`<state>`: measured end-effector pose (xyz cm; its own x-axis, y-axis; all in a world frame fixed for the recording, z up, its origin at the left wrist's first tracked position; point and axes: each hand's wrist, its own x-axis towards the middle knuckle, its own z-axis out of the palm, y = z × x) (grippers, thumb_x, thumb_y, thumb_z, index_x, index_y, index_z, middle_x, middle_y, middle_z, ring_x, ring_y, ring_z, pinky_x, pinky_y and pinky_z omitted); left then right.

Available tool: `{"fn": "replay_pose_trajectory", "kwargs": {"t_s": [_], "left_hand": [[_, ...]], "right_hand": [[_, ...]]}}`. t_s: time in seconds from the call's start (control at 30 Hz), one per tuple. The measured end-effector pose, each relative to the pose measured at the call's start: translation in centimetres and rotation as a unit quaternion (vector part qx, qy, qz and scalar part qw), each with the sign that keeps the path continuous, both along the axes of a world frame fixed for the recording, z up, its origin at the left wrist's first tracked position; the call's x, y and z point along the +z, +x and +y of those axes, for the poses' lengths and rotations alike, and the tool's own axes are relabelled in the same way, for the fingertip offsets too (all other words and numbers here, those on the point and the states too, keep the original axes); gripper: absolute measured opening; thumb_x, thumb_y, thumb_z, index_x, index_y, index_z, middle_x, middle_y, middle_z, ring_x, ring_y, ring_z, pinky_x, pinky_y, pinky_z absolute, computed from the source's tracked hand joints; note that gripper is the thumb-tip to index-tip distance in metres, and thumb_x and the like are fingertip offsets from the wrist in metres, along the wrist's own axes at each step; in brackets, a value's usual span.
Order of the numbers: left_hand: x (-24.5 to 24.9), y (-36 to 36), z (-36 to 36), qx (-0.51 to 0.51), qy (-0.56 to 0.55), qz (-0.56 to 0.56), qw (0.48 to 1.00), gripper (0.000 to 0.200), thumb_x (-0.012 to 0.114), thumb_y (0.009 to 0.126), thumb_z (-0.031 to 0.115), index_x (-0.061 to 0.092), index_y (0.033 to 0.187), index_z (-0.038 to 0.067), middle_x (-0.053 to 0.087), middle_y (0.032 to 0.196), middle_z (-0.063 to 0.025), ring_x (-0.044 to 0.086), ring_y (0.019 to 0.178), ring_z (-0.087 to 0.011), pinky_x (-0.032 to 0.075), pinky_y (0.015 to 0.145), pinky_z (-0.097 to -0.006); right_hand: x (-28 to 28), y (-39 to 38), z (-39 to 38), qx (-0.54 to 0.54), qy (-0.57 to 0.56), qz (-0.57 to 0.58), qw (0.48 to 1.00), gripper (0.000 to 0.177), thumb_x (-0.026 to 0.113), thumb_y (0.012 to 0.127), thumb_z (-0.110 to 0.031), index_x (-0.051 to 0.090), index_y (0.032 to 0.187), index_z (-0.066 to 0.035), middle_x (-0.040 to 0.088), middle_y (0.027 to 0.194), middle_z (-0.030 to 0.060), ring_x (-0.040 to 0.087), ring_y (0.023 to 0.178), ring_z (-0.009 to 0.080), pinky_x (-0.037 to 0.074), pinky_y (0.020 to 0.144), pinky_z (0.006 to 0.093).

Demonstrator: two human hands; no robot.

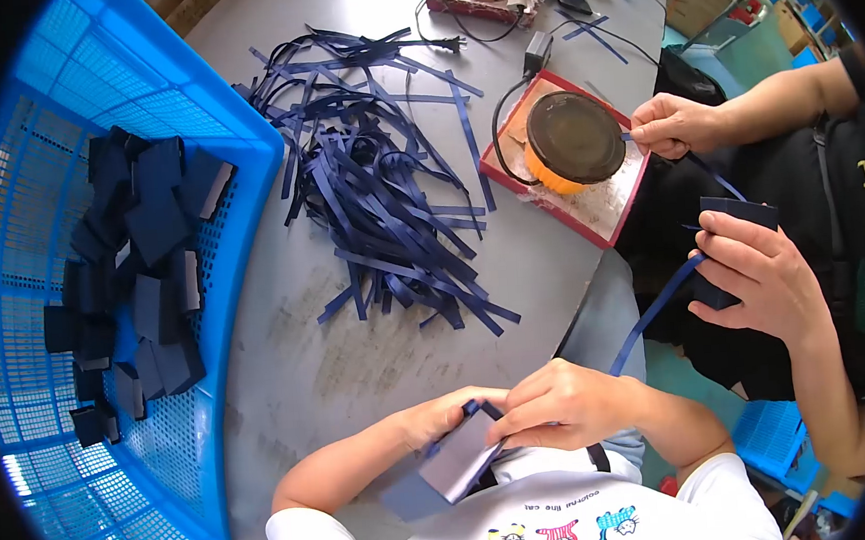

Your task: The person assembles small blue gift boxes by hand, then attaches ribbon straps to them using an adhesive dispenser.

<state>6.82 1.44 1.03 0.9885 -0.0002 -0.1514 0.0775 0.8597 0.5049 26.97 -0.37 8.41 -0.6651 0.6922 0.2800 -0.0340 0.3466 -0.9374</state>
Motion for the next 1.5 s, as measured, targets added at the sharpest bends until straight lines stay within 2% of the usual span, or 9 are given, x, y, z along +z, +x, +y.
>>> {"fn": "replay_pose_trajectory", "kwargs": {"t_s": [0.1, 0.23, 0.4, 0.57, 0.77, 0.93, 1.3, 1.43, 1.5], "left_hand": [[0.8, -0.4, 0.5, 0.07, 0.089, 0.044, 0.993, 0.096, 0.063, 0.055, 0.076, 0.056, 0.108, -0.004, 0.059, 0.096, -0.0093, 0.054, 0.078, -0.0138, 0.043, 0.067, -0.0266], [-0.5, -0.6, 0.5, 0.105, 0.093, 0.022, 0.99, 0.066, 0.071, 0.064, 0.06, 0.058, 0.086, -0.001, 0.055, 0.089, -0.003, 0.049, 0.076, -0.0104, 0.04, 0.068, -0.024], [0.0, -0.8, 0.1, 0.09, 0.116, 0.043, 0.988, 0.064, 0.079, 0.065, 0.041, 0.053, 0.108, 0.0, 0.054, 0.099, -0.0029, 0.05, 0.093, -0.0097, 0.041, 0.081, -0.0246], [0.4, -1.5, 0.6, 0.158, 0.207, 0.012, 0.966, 0.059, 0.08, 0.065, 0.026, 0.055, 0.11, -0.002, 0.056, 0.103, -0.0094, 0.053, 0.096, -0.0181, 0.041, 0.083, -0.0295], [4.3, -1.6, 3.0, 0.333, 0.626, 0.018, 0.705, 0.063, 0.077, 0.057, 0.011, 0.056, 0.115, -0.001, 0.055, 0.112, -0.0187, 0.059, 0.086, -0.0235, 0.048, 0.073, -0.0318], [7.0, 0.1, 2.1, 0.241, 0.778, 0.071, 0.576, 0.065, 0.075, 0.056, 0.014, 0.054, 0.118, 0.006, 0.043, 0.129, -0.0212, 0.063, 0.064, -0.0186, 0.052, 0.056, -0.0288], [5.9, 1.1, 2.5, 0.194, 0.575, 0.0, 0.795, 0.068, 0.073, 0.067, 0.014, 0.044, 0.127, -0.002, 0.047, 0.129, -0.0142, 0.049, 0.114, -0.0284, 0.039, 0.094, -0.0348], [5.8, 2.1, 2.7, 0.153, 0.524, 0.001, 0.838, 0.066, 0.072, 0.069, 0.014, 0.045, 0.127, 0.001, 0.047, 0.129, -0.0147, 0.049, 0.114, -0.0278, 0.039, 0.095, -0.0345], [5.5, 2.3, 3.1, 0.134, 0.484, 0.001, 0.865, 0.066, 0.072, 0.07, 0.015, 0.044, 0.129, 0.003, 0.046, 0.131, -0.0133, 0.047, 0.116, -0.0255, 0.037, 0.097, -0.0343]], "right_hand": [[0.3, 0.4, 1.4, -0.005, -0.12, 0.054, 0.991, 0.011, 0.063, 0.081, -0.01, 0.068, 0.087, -0.002, 0.06, 0.065, 0.0064, 0.056, 0.055, 0.0147, 0.044, 0.048, 0.026], [-4.1, -0.4, 6.4, -0.478, 0.026, -0.125, 0.869, 0.009, 0.062, 0.077, -0.005, 0.065, 0.084, 0.0, 0.06, 0.067, 0.01, 0.057, 0.055, 0.0163, 0.043, 0.05, 0.0275], [-7.2, -0.7, 9.5, -0.489, 0.056, -0.3, 0.817, 0.017, 0.066, 0.076, -0.019, 0.063, 0.078, -0.002, 0.061, 0.068, 0.0102, 0.06, 0.057, 0.0213, 0.046, 0.054, 0.0313], [-6.6, 0.4, 7.3, -0.401, -0.137, -0.069, 0.903, 0.012, 0.064, 0.081, -0.01, 0.058, 0.077, 0.0, 0.054, 0.064, -0.0027, 0.048, 0.058, 0.0034, 0.038, 0.051, 0.0199], [0.3, 2.0, 1.2, -0.296, -0.396, 0.085, 0.865, 0.01, 0.064, 0.08, -0.009, 0.059, 0.079, -0.001, 0.054, 0.064, -0.0005, 0.047, 0.054, 0.0043, 0.035, 0.048, 0.018], [1.4, 1.8, -0.7, -0.222, -0.476, 0.182, 0.831, 0.009, 0.062, 0.082, -0.006, 0.058, 0.082, 0.002, 0.052, 0.064, 0.0022, 0.047, 0.053, 0.0065, 0.036, 0.048, 0.0194], [1.0, 1.9, -0.1, -0.314, -0.163, -0.043, 0.934, 0.012, 0.062, 0.079, 0.0, 0.068, 0.089, 0.0, 0.054, 0.079, 0.0022, 0.05, 0.071, 0.0075, 0.038, 0.062, 0.0198], [-0.8, 1.8, 0.5, -0.302, -0.228, 0.203, 0.903, 0.011, 0.055, 0.086, -0.007, 0.062, 0.082, 0.001, 0.057, 0.088, 0.0078, 0.056, 0.081, 0.0151, 0.045, 0.072, 0.0277], [0.1, 2.4, 0.9, -0.315, -0.389, 0.361, 0.787, 0.017, 0.049, 0.093, -0.02, 0.053, 0.088, -0.004, 0.056, 0.085, 0.0081, 0.057, 0.074, 0.0163, 0.047, 0.071, 0.0303]]}}
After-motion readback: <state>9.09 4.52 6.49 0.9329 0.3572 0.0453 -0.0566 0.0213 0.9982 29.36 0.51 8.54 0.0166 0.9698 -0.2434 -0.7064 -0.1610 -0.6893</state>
